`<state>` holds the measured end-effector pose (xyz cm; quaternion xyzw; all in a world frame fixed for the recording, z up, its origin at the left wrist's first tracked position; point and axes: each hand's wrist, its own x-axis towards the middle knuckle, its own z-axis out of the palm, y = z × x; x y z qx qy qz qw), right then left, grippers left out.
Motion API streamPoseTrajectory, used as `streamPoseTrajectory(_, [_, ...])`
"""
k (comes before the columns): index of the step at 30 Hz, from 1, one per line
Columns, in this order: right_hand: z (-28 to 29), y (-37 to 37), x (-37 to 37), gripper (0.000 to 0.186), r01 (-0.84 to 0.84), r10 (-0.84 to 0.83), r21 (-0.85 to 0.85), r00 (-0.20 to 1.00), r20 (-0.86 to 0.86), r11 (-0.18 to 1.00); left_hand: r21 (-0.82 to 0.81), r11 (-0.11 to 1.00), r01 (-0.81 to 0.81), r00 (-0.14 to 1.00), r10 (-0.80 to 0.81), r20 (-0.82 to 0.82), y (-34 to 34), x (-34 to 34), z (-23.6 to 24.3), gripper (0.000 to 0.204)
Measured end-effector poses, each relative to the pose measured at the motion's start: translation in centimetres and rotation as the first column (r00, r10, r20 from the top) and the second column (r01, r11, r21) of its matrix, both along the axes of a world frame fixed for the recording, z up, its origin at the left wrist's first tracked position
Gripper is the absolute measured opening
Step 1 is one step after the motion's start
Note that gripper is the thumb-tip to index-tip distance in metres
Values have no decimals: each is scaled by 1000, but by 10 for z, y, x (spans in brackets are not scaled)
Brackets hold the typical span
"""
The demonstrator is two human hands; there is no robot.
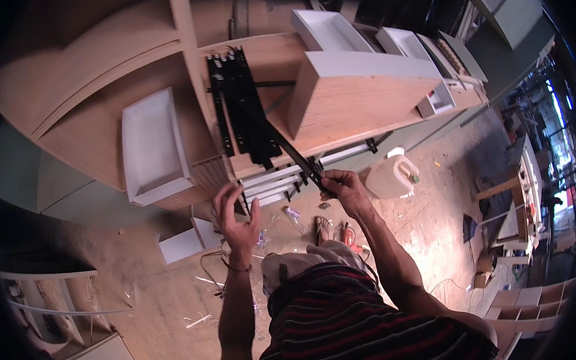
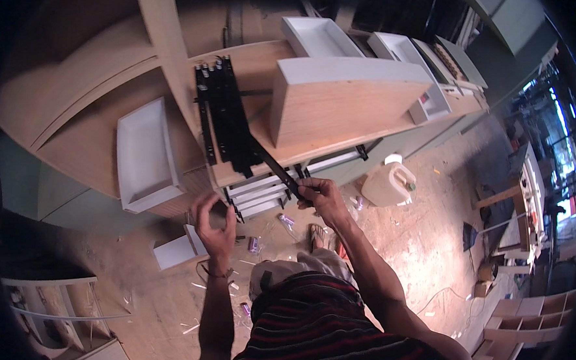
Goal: The person uses a drill inside a cabinet frame, moves several white drawer boxes on a workbench, and handles black drawer slides.
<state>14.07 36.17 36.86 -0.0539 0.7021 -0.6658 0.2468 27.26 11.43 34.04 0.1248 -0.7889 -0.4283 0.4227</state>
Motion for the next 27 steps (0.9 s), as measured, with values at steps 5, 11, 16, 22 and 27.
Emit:
streamPoseTrajectory(5, [33, 90, 16, 20, -131, 133, -56, 991, 19, 990, -596, 776, 207, 977, -127, 174, 13, -50, 123, 64])
streamPoseTrajectory(11, [104, 197, -42, 20, -253, 251, -17, 964, -85, 967, -850, 391, 354, 935, -151, 320, 54, -98, 209, 56])
streamPoseTrajectory(16, [150, 265, -140, 20, -159, 187, 116, 938, -291, 980, -810, 441, 387, 922, -163, 352, 109, -155, 234, 45])
streamPoseTrajectory(22, [214, 301, -282, 32, -18, 266, 347, 681, -682, 938, -586, 726, 360, 929, -221, 297, 162, -249, 250, 36])
streamPoseTrajectory(27, [212, 309, -350, 32, 26, 364, 449, 545, -755, 893, -514, 780, 358, 914, -180, 364, 188, -294, 239, 34])
